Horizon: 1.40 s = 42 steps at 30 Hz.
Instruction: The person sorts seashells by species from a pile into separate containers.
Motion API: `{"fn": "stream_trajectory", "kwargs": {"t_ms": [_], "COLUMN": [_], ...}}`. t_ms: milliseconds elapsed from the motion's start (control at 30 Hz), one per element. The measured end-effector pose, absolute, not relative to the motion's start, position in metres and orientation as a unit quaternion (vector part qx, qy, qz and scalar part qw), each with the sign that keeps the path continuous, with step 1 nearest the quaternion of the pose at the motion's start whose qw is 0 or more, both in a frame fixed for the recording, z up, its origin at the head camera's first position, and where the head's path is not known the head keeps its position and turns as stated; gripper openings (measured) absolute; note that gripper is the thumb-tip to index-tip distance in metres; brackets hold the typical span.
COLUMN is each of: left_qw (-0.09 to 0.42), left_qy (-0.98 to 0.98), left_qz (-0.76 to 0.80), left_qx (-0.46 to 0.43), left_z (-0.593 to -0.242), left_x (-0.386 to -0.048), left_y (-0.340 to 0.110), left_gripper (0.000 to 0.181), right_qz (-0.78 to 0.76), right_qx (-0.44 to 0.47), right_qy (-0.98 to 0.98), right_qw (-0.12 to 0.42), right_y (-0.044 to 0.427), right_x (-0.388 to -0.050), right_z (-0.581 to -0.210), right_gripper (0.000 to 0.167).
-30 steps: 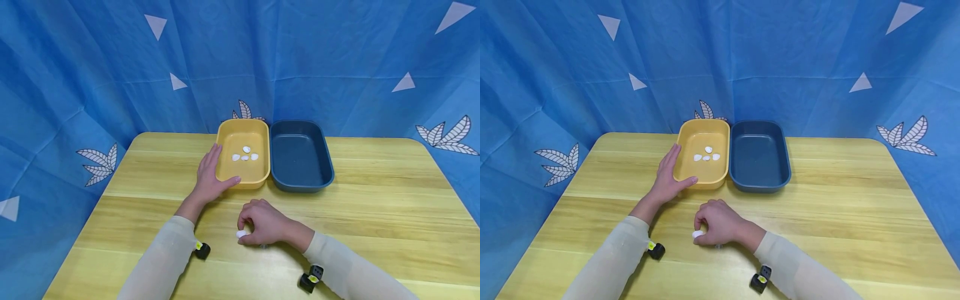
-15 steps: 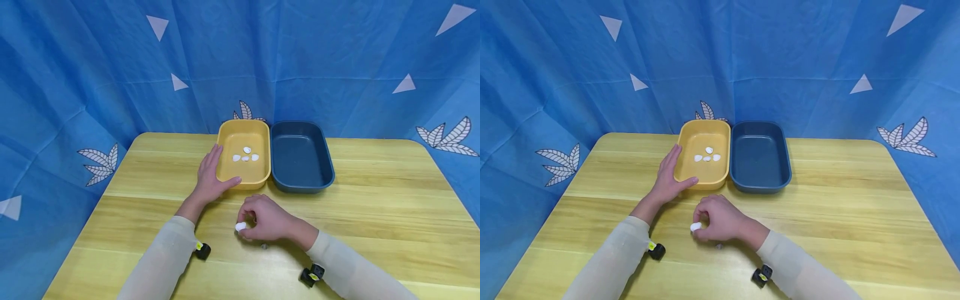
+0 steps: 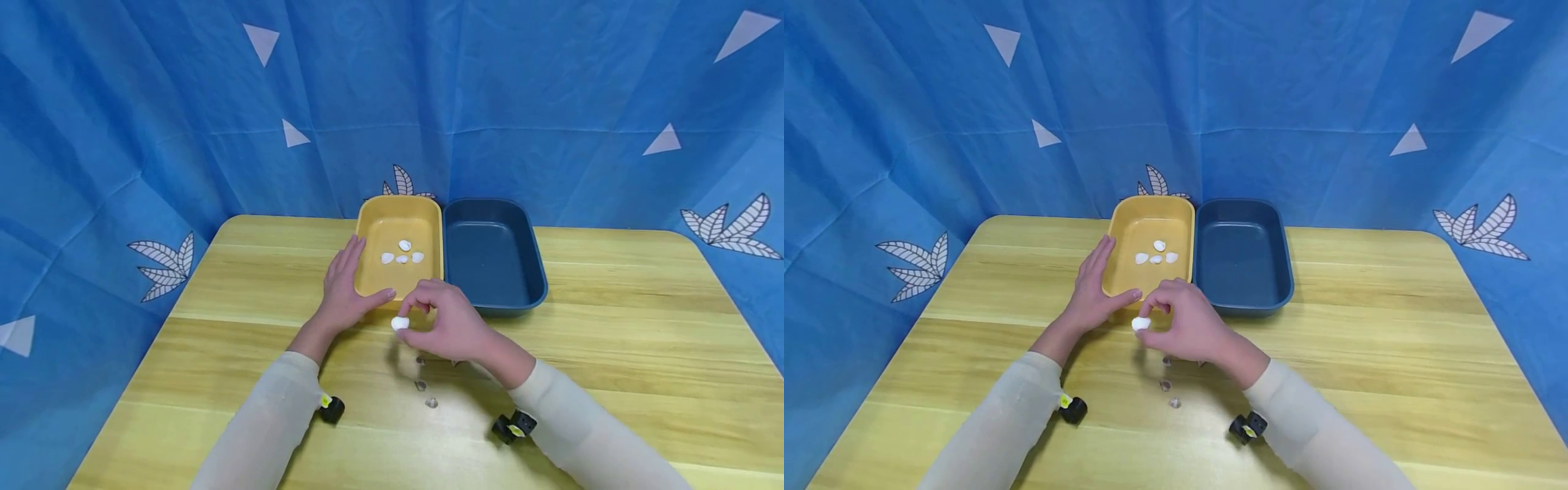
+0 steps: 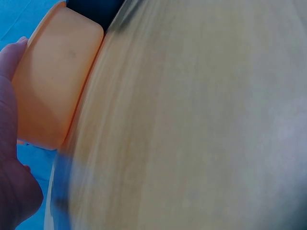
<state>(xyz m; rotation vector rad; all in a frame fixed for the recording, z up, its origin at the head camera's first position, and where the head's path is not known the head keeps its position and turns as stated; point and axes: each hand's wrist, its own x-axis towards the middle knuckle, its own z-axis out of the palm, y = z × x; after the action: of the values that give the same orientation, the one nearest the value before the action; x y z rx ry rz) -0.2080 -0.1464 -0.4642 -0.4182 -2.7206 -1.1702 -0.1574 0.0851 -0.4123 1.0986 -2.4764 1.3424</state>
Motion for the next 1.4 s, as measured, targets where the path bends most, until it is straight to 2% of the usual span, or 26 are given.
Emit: {"fn": "stream_trajectory", "kwargs": {"t_ms": [233, 467, 1033, 1400], "left_qw": [0.072, 0.069, 0.07, 0.074], "left_qy": [-0.908, -0.91, -0.906, -0.904], "left_qz": [-0.388, -0.389, -0.396, -0.396], "left_qx": [-0.137, -0.13, -0.134, -0.144], "left_z": [-0.465, -0.465, -0.463, -0.465], "left_x": [-0.209, -0.209, -0.208, -0.209], "left_y": [-0.146, -0.146, -0.146, -0.148], "left_gripper": [0.109, 0.11, 0.108, 0.108], "right_qz": [0.473, 0.486, 0.466, 0.452], "right_qx": [0.326, 0.282, 0.221, 0.181], "right_qy": [-0.81, -0.814, -0.845, -0.868], "right_qw": [0.121, 0.15, 0.138, 0.101], "right_y": [0.085, 0.082, 0.064, 0.06], "right_x": [-0.174, -0.193, -0.232, -0.252], "right_z": [-0.4, -0.397, -0.4, -0.414], "right_gripper": [0.018, 0.018, 0.019, 0.023]}}
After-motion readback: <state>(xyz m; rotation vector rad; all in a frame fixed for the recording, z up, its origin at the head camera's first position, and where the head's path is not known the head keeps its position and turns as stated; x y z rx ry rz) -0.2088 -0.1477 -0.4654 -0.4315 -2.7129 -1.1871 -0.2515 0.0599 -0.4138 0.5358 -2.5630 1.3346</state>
